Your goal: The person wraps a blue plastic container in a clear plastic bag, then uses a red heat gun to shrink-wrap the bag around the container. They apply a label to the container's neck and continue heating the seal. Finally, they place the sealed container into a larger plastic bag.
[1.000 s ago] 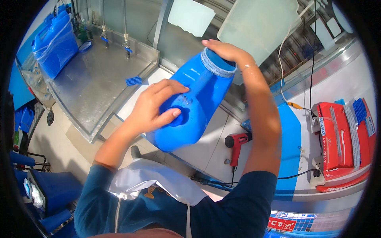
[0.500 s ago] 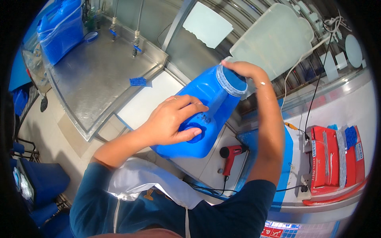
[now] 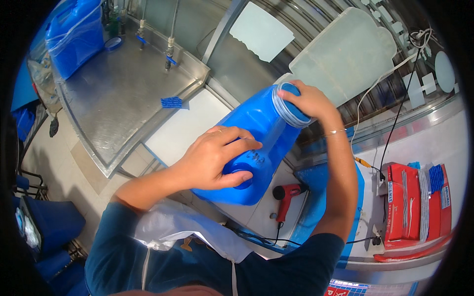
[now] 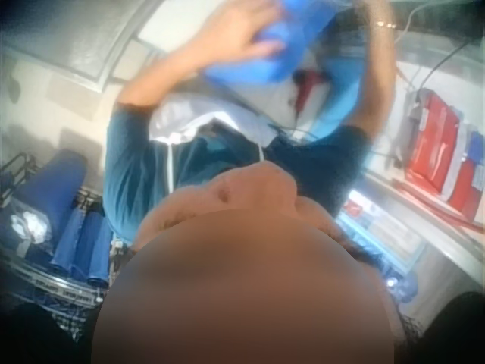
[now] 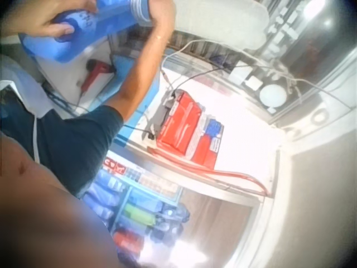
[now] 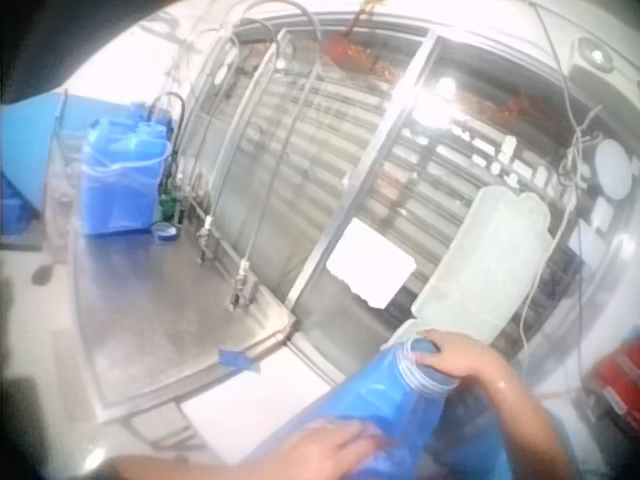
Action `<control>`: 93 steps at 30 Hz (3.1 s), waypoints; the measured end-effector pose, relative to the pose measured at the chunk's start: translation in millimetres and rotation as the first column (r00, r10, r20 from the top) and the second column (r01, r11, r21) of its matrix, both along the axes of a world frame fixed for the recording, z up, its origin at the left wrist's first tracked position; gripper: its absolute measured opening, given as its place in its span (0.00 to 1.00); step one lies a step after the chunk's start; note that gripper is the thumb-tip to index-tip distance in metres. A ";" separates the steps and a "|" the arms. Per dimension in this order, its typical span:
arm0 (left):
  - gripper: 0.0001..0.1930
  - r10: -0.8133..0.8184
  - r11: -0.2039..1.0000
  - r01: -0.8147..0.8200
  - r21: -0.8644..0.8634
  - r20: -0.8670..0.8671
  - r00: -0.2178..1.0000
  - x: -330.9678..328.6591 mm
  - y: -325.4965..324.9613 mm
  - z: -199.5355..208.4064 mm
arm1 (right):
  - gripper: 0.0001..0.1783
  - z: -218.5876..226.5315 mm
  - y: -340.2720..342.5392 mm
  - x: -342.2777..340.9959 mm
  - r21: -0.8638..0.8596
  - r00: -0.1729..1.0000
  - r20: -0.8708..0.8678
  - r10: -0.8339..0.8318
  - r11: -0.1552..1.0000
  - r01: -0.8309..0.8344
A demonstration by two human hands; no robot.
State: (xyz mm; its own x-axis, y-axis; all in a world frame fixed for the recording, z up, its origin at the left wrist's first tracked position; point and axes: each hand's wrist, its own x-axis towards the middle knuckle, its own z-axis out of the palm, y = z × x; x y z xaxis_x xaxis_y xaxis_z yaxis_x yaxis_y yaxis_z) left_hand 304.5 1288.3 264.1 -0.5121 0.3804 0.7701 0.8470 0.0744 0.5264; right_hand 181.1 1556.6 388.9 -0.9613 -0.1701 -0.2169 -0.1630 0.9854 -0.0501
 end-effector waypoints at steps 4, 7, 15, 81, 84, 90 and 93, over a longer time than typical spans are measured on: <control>0.22 0.001 1.000 -0.001 0.008 -0.011 1.000 -0.1 -0.3 0.6 | 0.47 -4.8 -2.3 3.9 -0.019 0.986 -0.072 -0.150 0.989 0.149; 0.22 -0.001 1.000 0.001 0.000 -0.004 1.000 -0.3 -0.7 0.5 | 0.49 -1.8 -3.7 8.7 -0.047 0.958 -0.106 0.268 0.961 -0.274; 0.21 0.025 0.999 -0.024 0.025 -0.008 1.000 2.6 1.2 2.2 | 0.54 -4.9 6.2 -0.5 -0.009 0.986 -0.043 0.160 0.987 -0.161; 0.22 0.833 0.538 -0.302 -0.787 0.552 0.045 328.9 -473.2 -233.1 | 0.36 -206.7 -565.8 261.8 -0.351 0.397 0.083 0.914 0.400 -0.847; 0.21 0.833 0.427 -0.396 -0.813 0.524 -0.176 389.4 -543.1 -242.3 | 0.36 -225.2 -643.1 280.8 -0.580 0.146 0.170 0.975 0.219 -0.785; 0.10 0.676 -0.011 -0.715 -0.699 0.522 -0.521 485.4 -660.3 -262.0 | 0.35 -266.1 -747.4 304.6 -0.519 -0.008 0.264 0.964 0.135 -0.844; 0.09 0.546 -0.399 -0.725 -0.561 0.490 -0.680 516.6 -707.5 -280.3 | 0.35 -292.8 -791.5 303.6 -0.424 -0.008 0.332 0.943 0.141 -0.895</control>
State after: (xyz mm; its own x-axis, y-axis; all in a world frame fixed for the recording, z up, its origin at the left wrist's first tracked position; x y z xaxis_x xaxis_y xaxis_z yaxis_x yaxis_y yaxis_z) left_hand 821.1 580.8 -16.2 -0.0133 -0.9987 0.0496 -0.6881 0.0451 0.7242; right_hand 484.7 765.1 96.1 0.2571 -0.8657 -0.4295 -0.8577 0.0003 -0.5142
